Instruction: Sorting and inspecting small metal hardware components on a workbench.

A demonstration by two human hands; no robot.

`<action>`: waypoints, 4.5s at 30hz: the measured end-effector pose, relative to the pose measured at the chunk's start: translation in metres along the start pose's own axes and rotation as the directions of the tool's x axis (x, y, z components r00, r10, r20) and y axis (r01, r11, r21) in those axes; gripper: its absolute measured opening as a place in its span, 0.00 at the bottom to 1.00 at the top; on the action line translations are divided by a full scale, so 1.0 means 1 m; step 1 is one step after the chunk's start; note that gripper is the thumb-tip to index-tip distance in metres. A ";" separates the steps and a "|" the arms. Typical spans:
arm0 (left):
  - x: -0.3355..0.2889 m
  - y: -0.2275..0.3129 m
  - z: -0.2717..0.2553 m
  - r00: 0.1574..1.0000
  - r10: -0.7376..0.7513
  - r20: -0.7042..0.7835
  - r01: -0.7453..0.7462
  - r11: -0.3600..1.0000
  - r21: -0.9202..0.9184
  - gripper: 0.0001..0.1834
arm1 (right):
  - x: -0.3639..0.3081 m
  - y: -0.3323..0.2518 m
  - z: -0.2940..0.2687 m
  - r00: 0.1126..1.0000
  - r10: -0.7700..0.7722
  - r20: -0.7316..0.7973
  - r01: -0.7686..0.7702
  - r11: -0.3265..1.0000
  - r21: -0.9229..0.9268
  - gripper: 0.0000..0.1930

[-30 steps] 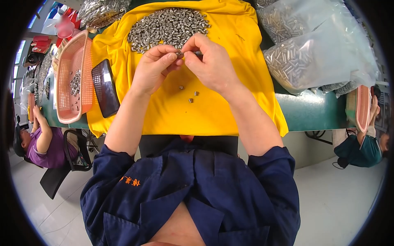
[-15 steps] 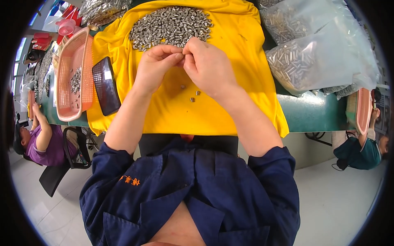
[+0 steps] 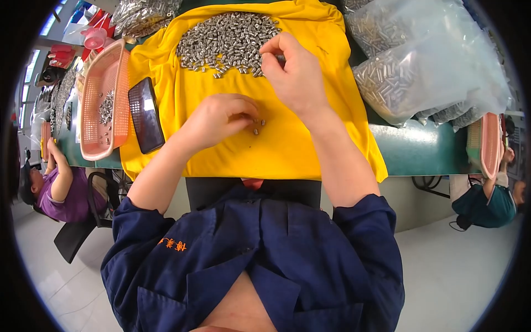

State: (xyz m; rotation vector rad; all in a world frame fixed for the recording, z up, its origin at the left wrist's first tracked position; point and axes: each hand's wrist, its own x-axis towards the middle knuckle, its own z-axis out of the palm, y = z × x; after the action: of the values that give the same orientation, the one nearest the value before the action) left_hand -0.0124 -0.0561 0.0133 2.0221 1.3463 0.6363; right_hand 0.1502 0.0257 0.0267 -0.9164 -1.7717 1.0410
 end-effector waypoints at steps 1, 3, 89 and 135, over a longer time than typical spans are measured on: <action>0.000 -0.002 0.001 0.989 0.073 -0.132 -0.069 0.997 0.030 0.07 | 0.001 0.000 -0.001 1.000 0.021 0.007 -0.021 0.999 0.033 0.02; 0.003 -0.010 -0.007 0.952 0.097 -0.289 -0.081 0.995 0.065 0.08 | 0.000 -0.002 0.000 0.999 0.043 0.016 -0.044 0.996 0.073 0.02; 0.028 -0.028 -0.008 0.959 -0.278 -0.063 -0.003 0.209 -0.978 0.07 | -0.004 -0.004 0.010 0.993 0.008 0.118 -0.008 1.000 -0.001 0.04; -0.004 0.009 -0.004 1.000 0.001 0.003 -0.001 0.999 -0.032 0.08 | 0.004 -0.001 -0.005 0.998 -0.028 -0.060 0.028 1.000 0.004 0.04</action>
State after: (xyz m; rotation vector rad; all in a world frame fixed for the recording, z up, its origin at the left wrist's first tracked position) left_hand -0.0112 -0.0615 0.0221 1.9975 1.3248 0.6508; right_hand 0.1530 0.0297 0.0305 -0.9081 -1.7267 0.9892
